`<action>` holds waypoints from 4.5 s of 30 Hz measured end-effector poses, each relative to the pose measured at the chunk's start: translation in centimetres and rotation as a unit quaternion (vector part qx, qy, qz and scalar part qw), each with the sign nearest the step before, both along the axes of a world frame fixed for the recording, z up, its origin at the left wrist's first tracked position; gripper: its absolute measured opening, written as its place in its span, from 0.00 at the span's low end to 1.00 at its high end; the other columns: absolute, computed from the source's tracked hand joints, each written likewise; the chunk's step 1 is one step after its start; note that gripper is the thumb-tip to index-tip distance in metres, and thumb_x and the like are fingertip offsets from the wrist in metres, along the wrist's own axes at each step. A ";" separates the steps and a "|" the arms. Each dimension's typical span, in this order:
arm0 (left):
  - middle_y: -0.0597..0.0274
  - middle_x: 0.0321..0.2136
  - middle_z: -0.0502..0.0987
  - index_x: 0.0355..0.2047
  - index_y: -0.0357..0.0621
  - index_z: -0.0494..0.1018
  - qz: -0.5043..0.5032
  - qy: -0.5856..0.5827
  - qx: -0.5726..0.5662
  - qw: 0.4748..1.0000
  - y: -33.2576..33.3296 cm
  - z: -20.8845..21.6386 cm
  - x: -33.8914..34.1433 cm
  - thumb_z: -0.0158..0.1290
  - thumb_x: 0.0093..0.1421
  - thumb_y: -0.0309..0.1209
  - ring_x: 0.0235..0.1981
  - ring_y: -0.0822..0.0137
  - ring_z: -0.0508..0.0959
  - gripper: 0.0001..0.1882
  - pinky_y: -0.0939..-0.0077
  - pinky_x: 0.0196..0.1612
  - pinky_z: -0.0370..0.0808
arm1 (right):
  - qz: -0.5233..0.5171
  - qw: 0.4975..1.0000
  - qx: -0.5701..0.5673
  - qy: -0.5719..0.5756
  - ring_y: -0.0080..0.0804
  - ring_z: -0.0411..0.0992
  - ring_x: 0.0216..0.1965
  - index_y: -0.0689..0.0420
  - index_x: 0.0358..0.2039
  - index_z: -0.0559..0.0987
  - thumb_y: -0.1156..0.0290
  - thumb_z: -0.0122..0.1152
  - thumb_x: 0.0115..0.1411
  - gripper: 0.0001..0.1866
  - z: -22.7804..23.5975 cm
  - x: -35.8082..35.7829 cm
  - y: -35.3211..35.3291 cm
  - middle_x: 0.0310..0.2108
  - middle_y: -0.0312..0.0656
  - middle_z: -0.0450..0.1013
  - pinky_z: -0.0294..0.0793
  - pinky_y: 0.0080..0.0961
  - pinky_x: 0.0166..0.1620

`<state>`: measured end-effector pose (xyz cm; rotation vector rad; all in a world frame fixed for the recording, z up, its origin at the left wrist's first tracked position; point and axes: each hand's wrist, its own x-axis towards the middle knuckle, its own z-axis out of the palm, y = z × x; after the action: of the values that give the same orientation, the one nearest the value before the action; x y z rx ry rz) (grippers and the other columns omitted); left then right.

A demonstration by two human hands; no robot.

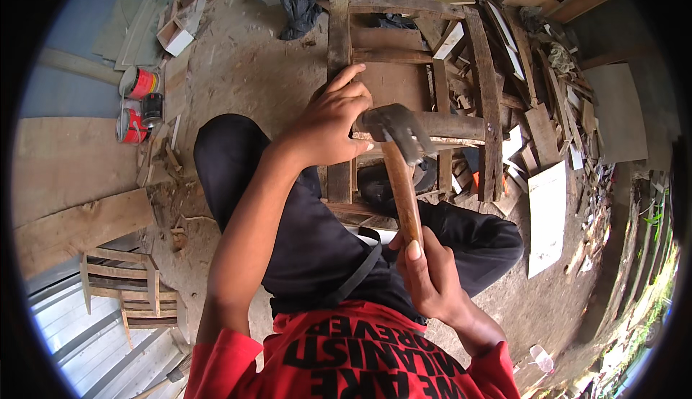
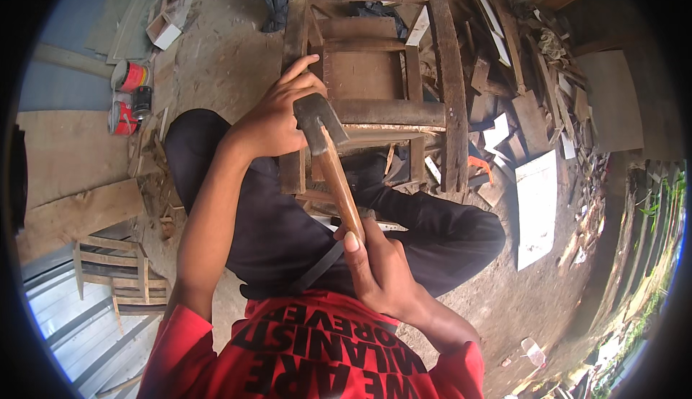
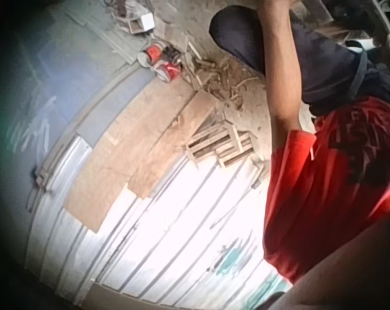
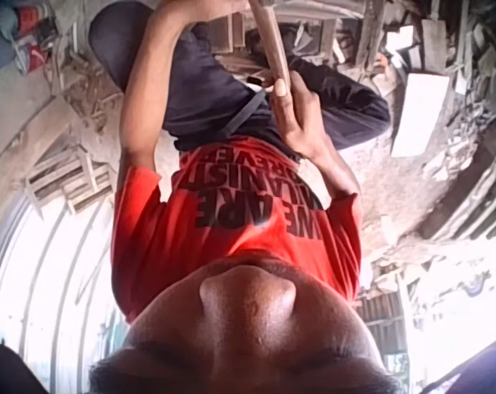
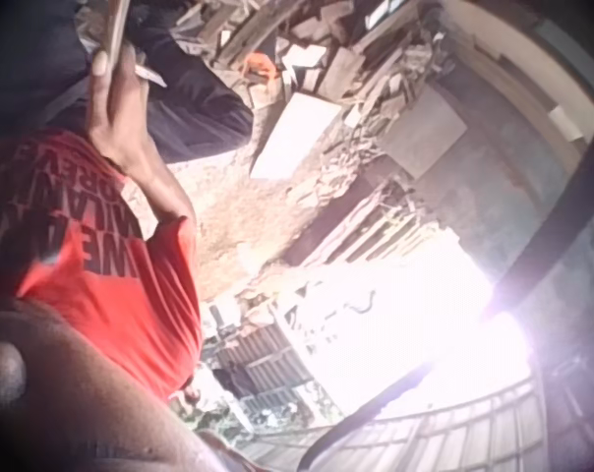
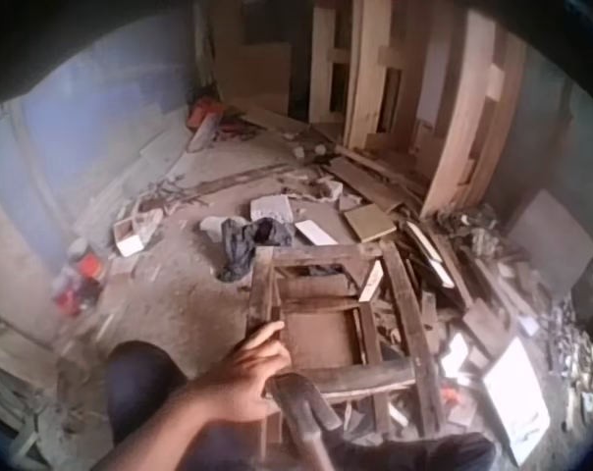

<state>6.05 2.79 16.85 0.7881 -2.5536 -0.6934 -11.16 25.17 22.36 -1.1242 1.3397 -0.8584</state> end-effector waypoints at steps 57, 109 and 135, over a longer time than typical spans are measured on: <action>0.49 0.51 0.72 0.61 0.33 0.53 0.282 0.222 0.414 0.836 4.1 -1.4 -1.2 0.65 0.46 0.23 0.52 0.59 0.73 0.44 0.68 0.58 0.68 | 0.059 0.990 0.010 0.127 0.19 0.62 0.17 0.64 0.38 0.72 0.56 0.42 0.72 0.21 -0.1 -2.5 -1.2 0.16 0.33 0.63 0.61 0.21 0.23; 0.45 0.45 0.78 0.47 0.22 0.72 0.304 0.187 0.041 0.933 -9.3 11.6 -0.2 0.32 0.70 0.61 0.49 0.58 0.76 0.43 0.68 0.52 0.69 | -0.398 0.854 0.058 0.331 0.64 0.75 0.35 0.66 0.34 0.74 0.60 0.59 0.63 0.18 -28.1 -19.7 0.9 0.28 0.62 0.76 0.73 0.52 0.38; 0.55 0.65 0.62 0.68 0.44 0.54 0.130 0.445 0.536 0.706 -8.0 2.0 -0.9 0.28 0.71 0.59 0.64 0.58 0.65 0.37 0.60 0.63 0.66 | -0.340 0.909 -0.173 -0.168 0.27 0.75 0.30 0.65 0.50 0.72 0.64 0.60 0.66 0.20 -0.9 -16.7 -18.7 0.34 0.41 0.75 0.79 0.26 0.37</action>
<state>5.16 -5.22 18.84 0.7707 -0.9732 -1.9089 -27.86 6.51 21.46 -0.6994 1.3212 -1.7723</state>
